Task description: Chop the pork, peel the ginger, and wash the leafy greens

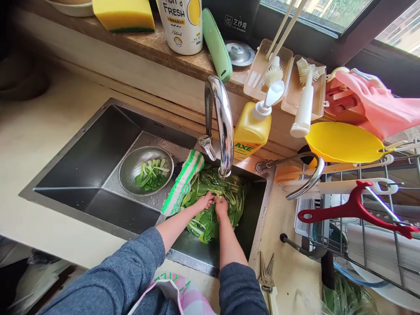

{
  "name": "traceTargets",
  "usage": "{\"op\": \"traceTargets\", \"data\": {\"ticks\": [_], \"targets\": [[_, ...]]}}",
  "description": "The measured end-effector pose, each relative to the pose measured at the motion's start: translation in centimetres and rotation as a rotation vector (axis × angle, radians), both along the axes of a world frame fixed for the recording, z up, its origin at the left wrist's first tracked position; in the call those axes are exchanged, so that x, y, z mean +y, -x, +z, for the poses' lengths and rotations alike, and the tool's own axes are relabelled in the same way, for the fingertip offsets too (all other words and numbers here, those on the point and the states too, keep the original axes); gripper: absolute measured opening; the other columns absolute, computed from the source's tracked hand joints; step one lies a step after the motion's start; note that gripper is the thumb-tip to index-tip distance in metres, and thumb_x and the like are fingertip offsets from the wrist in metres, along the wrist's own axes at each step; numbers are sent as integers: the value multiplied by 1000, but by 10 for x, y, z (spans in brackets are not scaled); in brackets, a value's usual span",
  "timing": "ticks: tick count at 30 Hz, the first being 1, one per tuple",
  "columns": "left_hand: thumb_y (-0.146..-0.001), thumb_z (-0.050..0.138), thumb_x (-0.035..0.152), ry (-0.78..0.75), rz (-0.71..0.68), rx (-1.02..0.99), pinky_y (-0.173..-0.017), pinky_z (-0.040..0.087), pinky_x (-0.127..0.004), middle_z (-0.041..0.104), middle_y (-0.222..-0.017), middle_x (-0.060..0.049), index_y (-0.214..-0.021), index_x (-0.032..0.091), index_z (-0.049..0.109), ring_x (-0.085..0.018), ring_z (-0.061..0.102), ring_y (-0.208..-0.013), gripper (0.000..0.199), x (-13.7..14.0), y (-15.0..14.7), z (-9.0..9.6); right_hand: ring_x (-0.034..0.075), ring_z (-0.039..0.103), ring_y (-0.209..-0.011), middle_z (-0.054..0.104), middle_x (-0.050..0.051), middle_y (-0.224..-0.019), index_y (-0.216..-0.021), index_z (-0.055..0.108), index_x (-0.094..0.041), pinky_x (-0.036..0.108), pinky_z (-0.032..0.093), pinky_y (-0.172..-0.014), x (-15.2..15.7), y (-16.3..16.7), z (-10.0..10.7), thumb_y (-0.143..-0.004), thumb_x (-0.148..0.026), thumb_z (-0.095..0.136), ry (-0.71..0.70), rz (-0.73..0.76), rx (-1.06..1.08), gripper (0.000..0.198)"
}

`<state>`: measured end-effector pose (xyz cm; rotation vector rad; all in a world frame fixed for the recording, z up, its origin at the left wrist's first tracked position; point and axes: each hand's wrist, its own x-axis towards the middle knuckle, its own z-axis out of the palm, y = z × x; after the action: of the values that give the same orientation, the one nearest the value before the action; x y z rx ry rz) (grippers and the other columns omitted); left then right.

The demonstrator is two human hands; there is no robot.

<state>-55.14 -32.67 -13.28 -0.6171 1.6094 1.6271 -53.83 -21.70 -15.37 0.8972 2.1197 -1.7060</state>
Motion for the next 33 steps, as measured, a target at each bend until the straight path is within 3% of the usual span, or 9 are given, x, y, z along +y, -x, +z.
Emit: {"op": "traceTargets", "data": {"ticks": [4,8,12,14,16,21,27,30,33], "targets": [[-82,48,52,-34,90,34,-68,43,-24,65,-93,-7,-108,17,60,-14,58,-79,46,2,-9,8,17,59,-80,66,6,-87,-89,55,-17,27,44,-73,-8,-2,9,-74,-49,45,-37,-12,11,36],[-81,49,55,-200,234,39,-83,43,-27,62,-112,-8,-116,22,56,-17,56,-102,49,5,-20,21,19,57,-98,64,8,-104,-104,53,-18,31,43,-84,-24,-14,36,-78,-41,41,-27,80,45,36],[-80,42,64,-494,215,-126,-79,46,-29,67,-96,-8,-110,19,59,-18,61,-88,56,5,-30,35,29,21,-134,42,12,-137,-124,49,-17,50,21,-104,-26,-29,66,-77,-31,43,-243,308,53,49],[-80,47,59,-511,200,-163,-71,46,-27,67,-81,-5,-105,19,60,-14,61,-72,48,5,-33,41,32,6,-138,31,11,-145,-130,45,-16,57,11,-105,-19,-34,77,-76,-29,45,-370,456,34,56],[-81,51,54,-437,203,-191,-60,44,-24,61,-63,1,-99,18,59,-10,52,-52,41,4,-34,49,33,14,-137,36,10,-143,-130,46,-17,55,17,-105,-9,-36,82,-74,-31,49,-311,459,19,57],[-81,47,57,-441,207,-197,-50,38,-22,38,-46,10,-86,16,53,-3,27,-35,42,-13,-28,84,21,57,-105,64,6,-108,-102,62,-21,32,46,-88,14,-27,74,-70,-31,61,47,6,-45,34],[-83,45,56,-535,292,-38,-59,46,-28,43,-57,5,-87,16,55,-5,38,-43,41,-102,-1,171,16,63,-60,62,3,-62,-88,55,-18,30,54,-58,3,5,46,-79,-36,56,171,-135,-242,21],[-84,41,58,-322,375,98,-63,47,-33,43,-58,3,-86,16,58,-6,39,-45,46,-167,17,207,14,62,-55,60,2,-59,-82,53,-18,27,54,-54,-9,18,35,-78,-43,58,208,-181,-281,26],[-85,36,60,-68,438,223,-68,48,-38,49,-61,-1,-92,16,58,-12,50,-54,50,-225,40,209,15,60,-50,59,2,-56,-80,53,-17,28,53,-47,-17,26,25,-72,-48,64,184,-216,-288,34]]}}
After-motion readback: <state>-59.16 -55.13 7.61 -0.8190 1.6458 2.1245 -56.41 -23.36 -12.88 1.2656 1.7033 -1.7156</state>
